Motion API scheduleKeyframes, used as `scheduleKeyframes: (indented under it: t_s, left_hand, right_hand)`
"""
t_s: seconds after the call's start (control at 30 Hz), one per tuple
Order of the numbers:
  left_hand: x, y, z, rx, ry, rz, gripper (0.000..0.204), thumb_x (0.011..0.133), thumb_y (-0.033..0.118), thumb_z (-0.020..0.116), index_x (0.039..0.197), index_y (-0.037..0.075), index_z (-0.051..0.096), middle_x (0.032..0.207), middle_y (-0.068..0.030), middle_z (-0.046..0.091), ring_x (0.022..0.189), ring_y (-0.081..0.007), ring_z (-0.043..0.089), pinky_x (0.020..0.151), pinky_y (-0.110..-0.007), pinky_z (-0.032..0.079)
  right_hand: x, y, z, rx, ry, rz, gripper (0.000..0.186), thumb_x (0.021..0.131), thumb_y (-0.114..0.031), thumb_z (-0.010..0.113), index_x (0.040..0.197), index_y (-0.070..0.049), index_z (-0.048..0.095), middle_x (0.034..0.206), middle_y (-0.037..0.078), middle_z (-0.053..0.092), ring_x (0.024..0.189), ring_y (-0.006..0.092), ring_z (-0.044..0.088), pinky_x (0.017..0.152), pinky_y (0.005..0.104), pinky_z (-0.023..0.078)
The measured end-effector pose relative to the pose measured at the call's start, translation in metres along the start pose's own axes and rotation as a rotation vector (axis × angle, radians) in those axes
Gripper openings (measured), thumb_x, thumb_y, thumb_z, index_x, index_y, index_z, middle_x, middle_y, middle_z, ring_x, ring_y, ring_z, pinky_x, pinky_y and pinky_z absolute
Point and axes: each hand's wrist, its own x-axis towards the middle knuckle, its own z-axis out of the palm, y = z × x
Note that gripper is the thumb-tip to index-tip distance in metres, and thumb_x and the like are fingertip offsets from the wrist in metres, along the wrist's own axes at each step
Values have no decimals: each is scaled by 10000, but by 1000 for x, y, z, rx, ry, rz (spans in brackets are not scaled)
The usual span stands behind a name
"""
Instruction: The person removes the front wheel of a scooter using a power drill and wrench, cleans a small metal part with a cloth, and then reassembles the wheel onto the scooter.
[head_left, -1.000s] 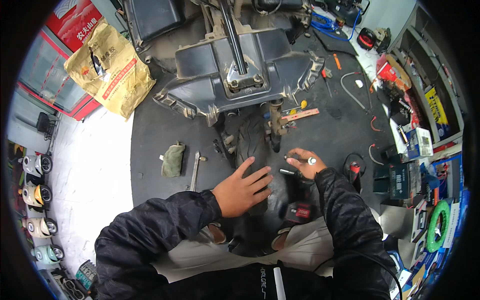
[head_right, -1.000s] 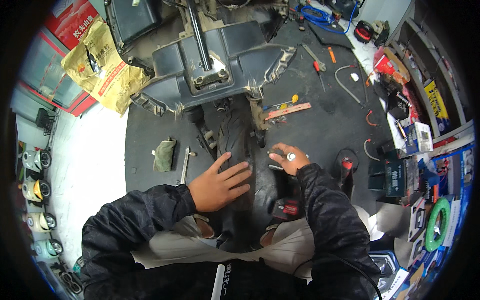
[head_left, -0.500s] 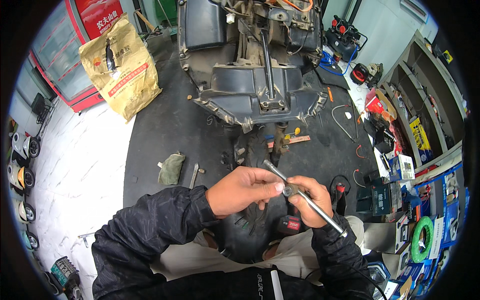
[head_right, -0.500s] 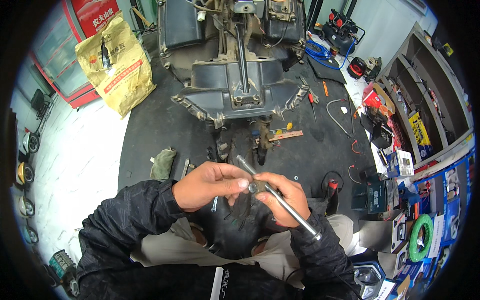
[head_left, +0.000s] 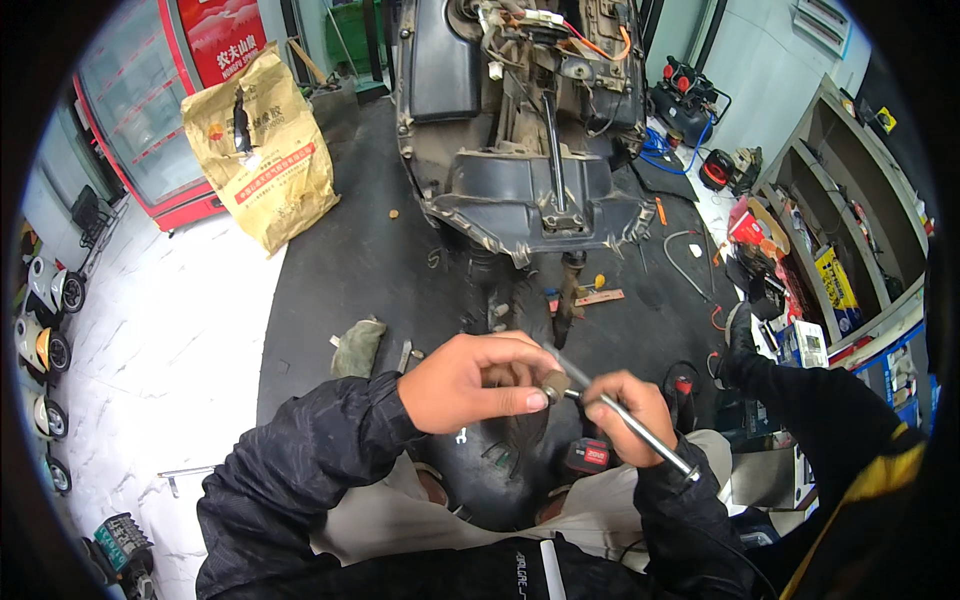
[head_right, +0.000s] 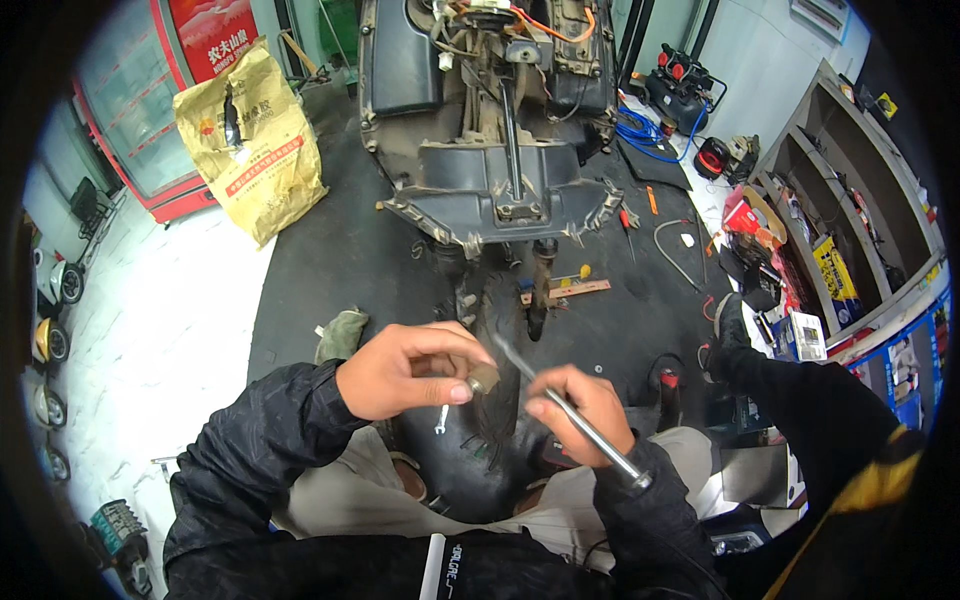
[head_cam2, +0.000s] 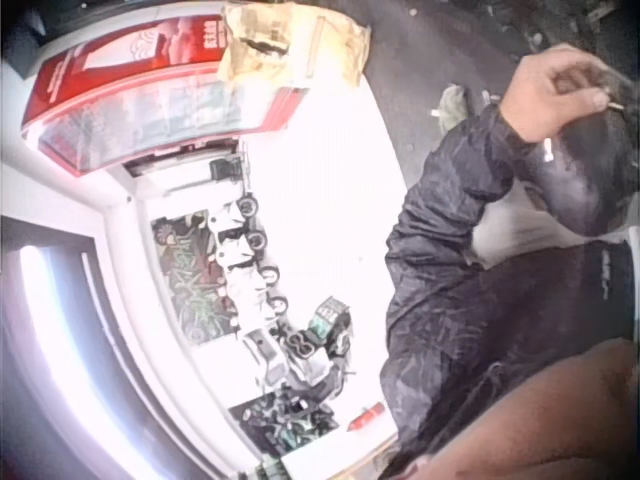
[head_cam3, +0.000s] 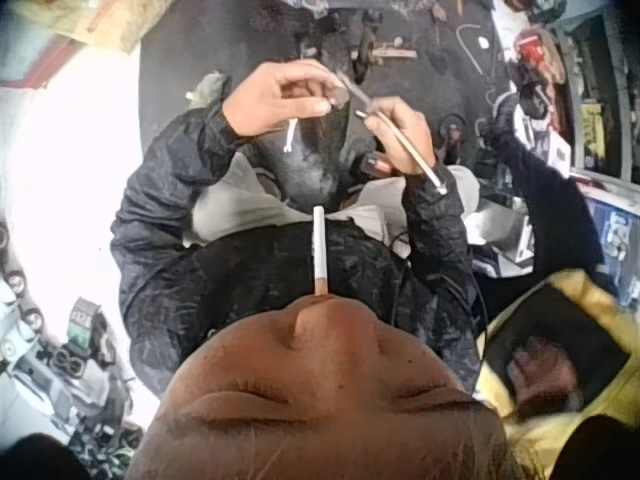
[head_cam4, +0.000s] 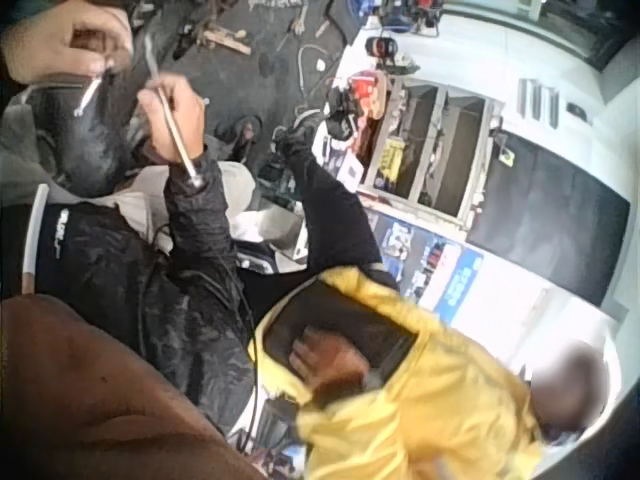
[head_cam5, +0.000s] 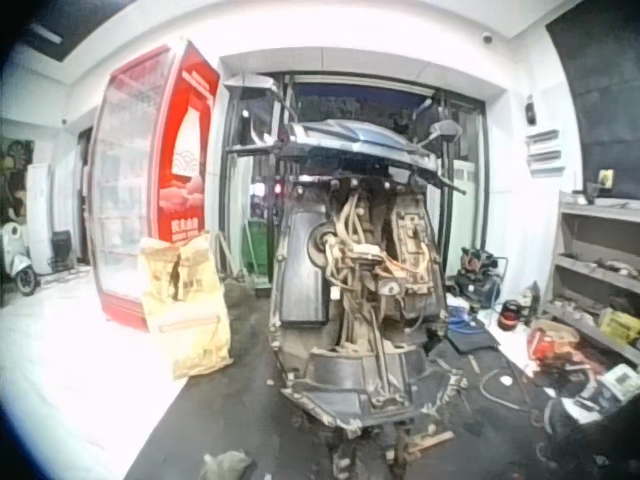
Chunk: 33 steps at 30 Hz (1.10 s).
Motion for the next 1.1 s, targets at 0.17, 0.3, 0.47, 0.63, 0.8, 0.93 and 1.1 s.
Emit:
scheduleKeyframes:
  t_s: [0.17, 0.3, 0.47, 0.63, 0.8, 0.93, 1.1]
  left_hand:
    - [-25, 31, -12, 762, 166, 594, 453, 845, 116, 922, 1251, 28, 743, 1149, -124, 721, 994, -290, 709, 841, -376, 580]
    - [-38, 42, -4, 819, 259, 626, 431, 832, 100, 916, 1214, 20, 734, 1107, -130, 720, 926, -308, 711, 806, -369, 586]
    - [-50, 43, 3, 623, 327, 428, 375, 885, 85, 889, 1216, -6, 737, 1089, -113, 721, 878, -201, 693, 781, -316, 564]
    - [-64, 36, -3, 381, 374, 290, 386, 906, 97, 875, 1248, -24, 744, 1116, -98, 736, 930, -156, 676, 864, -300, 544]
    - [-71, 27, -10, 115, 382, 207, 369, 1001, 128, 803, 1313, -46, 714, 1162, -74, 701, 994, -118, 638, 882, -274, 540]
    - [-70, 29, -14, -25, 384, 113, 374, 1004, 130, 789, 1304, -78, 704, 1204, -104, 690, 1053, -129, 633, 927, -275, 527]
    - [-69, 26, -35, -49, 440, 51, 408, 994, 168, 806, 1329, -37, 694, 1160, -69, 723, 1000, -128, 669, 901, -273, 538]
  right_hand:
    - [-25, 29, 24, -37, -562, 137, 395, 1064, -401, 708, 941, -28, 746, 763, 102, 724, 691, 196, 715, 645, 354, 545]
    - [-35, 107, 118, -292, -976, 296, 677, 1081, -662, 507, 986, -51, 782, 914, 151, 762, 903, 348, 738, 827, 494, 565]
    - [-59, 223, 217, -661, -994, 395, 622, 1060, -596, 560, 1138, -31, 808, 1179, 237, 773, 1093, 428, 737, 955, 519, 563]
    - [-69, 325, 271, -681, -1116, 465, 502, 1053, -447, 590, 1251, -19, 764, 1275, 245, 745, 1169, 431, 714, 1009, 521, 546]
    - [-89, 384, 288, -621, -893, 330, 398, 1025, -332, 622, 1227, -9, 739, 1223, 261, 742, 1144, 452, 708, 990, 537, 547]
    - [-89, 386, 280, -558, -811, 388, 290, 995, -201, 646, 1185, 5, 719, 1214, 280, 732, 1147, 468, 697, 978, 543, 557]
    - [-85, 365, 270, -544, -661, 398, 316, 968, -161, 670, 1231, 15, 676, 1188, 302, 728, 1135, 496, 696, 976, 575, 555]
